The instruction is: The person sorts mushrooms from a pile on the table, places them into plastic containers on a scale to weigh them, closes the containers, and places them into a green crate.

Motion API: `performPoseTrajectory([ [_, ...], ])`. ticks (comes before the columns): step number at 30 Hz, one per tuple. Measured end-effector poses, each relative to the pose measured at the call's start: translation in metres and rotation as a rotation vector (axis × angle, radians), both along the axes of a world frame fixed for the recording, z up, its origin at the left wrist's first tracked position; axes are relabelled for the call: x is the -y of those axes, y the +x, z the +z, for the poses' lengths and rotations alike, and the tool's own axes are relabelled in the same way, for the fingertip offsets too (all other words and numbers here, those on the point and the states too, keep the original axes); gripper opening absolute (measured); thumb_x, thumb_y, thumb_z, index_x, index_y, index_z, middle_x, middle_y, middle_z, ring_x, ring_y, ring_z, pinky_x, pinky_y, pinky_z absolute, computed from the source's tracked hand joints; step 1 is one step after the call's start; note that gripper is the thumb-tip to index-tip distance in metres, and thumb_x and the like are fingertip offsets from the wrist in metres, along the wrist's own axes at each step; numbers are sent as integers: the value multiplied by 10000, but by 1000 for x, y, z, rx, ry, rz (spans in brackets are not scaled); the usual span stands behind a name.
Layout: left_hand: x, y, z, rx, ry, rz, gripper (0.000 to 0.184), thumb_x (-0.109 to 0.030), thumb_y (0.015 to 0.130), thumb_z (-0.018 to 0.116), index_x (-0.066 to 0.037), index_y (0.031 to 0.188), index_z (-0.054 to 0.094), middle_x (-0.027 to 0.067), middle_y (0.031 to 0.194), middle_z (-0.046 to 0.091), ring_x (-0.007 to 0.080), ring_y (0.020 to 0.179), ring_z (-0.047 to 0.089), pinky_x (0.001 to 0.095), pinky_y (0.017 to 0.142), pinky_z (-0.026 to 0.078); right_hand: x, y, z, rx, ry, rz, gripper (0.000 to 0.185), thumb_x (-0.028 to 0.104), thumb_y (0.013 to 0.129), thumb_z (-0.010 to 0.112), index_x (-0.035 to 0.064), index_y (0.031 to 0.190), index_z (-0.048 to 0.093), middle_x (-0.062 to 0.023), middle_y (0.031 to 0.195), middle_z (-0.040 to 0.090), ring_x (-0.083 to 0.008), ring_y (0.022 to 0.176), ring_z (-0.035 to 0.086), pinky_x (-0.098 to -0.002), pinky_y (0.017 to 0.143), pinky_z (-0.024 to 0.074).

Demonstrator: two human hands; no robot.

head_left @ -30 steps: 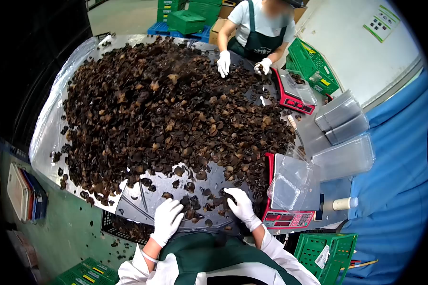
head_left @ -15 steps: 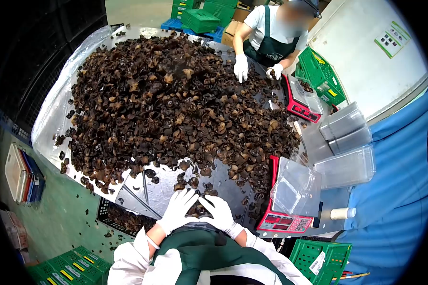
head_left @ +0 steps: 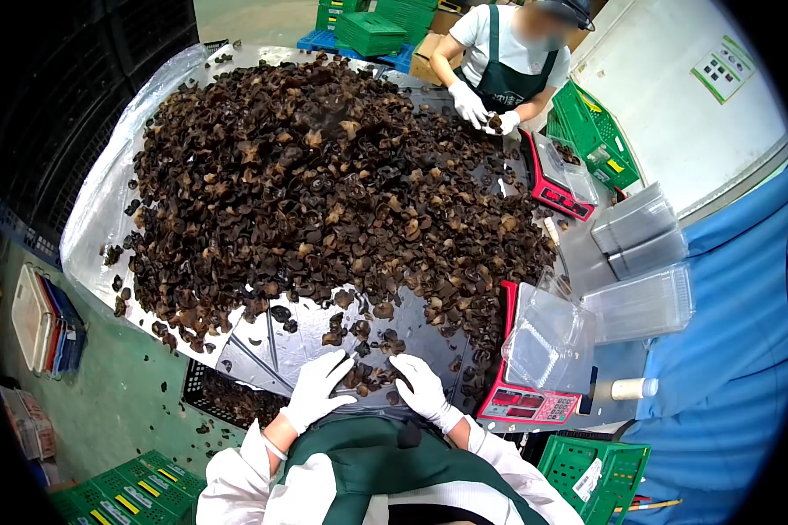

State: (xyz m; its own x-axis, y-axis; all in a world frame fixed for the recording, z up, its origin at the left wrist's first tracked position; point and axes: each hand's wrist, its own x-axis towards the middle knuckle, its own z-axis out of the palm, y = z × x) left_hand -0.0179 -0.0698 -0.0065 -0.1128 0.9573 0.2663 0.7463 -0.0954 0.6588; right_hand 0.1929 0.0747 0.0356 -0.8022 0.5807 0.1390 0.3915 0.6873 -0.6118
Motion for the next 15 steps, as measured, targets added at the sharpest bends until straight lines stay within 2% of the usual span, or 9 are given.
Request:
performPoseTrajectory([
  [3,-4,5,6,-194,-97,-83,608,-426,806,631,-203,1353,483,90,1406,433,313,1210,450,439,968,367,-2,-2,0,-87,-38,-45,382,13,812,581,105,1181,615,-139,1064,606,-301,934,614,-342,810,506],
  [4,-7,6,6,-212,-85,-79,584,-402,813,629,-202,1344,492,86,1378,458,300,1171,475,425,936,387,-7,-3,1,-139,38,-57,344,8,819,591,96,1148,634,-122,953,616,-281,853,620,-331,745,511],
  [5,-10,6,5,-232,-71,-77,560,-379,820,626,-200,1336,501,82,1350,484,287,1132,499,411,904,407,-9,1,2,-52,-97,-142,341,65,806,661,98,1144,637,-101,863,600,-249,817,612,-322,710,505],
  [7,-15,7,-8,-225,-40,-67,531,-341,825,622,-200,1325,513,76,1306,514,272,1059,524,394,851,429,-10,1,2,-36,-136,-174,431,224,774,731,123,1179,625,-81,860,580,-231,792,604,-314,700,499],
  [9,-24,5,-7,-221,2,-63,503,-304,830,618,-201,1313,525,69,1262,543,258,987,549,378,798,451,-7,-11,18,121,14,-61,557,397,755,715,164,1244,585,-66,953,575,-226,821,604,-313,709,501],
  [10,-28,6,-7,-233,6,-71,485,-270,829,613,-201,1303,535,67,1220,560,251,918,552,370,756,461,-7,-12,8,228,81,4,626,493,762,660,200,1301,538,-51,1027,554,-222,863,604,-316,706,506],
  [12,-35,4,2,-247,21,-121,455,-214,824,602,-198,1277,555,71,1168,577,248,818,550,365,699,481,-8,-14,-15,352,146,78,552,461,790,639,208,1273,553,-60,1015,546,-230,870,598,-318,712,504],
  [14,-41,5,-4,-253,-3,-144,445,-207,817,606,-190,1260,564,73,1158,579,248,824,555,366,696,482,-9,-13,-25,368,154,79,495,415,809,640,209,1253,567,-70,975,550,-236,854,596,-317,716,501],
  [15,-43,3,-6,-260,-27,-163,435,-200,811,610,-182,1243,573,75,1147,582,249,830,560,367,693,482,-13,-10,-28,287,47,50,433,354,837,631,190,1234,577,-55,964,571,-219,850,600,-308,721,497],
])
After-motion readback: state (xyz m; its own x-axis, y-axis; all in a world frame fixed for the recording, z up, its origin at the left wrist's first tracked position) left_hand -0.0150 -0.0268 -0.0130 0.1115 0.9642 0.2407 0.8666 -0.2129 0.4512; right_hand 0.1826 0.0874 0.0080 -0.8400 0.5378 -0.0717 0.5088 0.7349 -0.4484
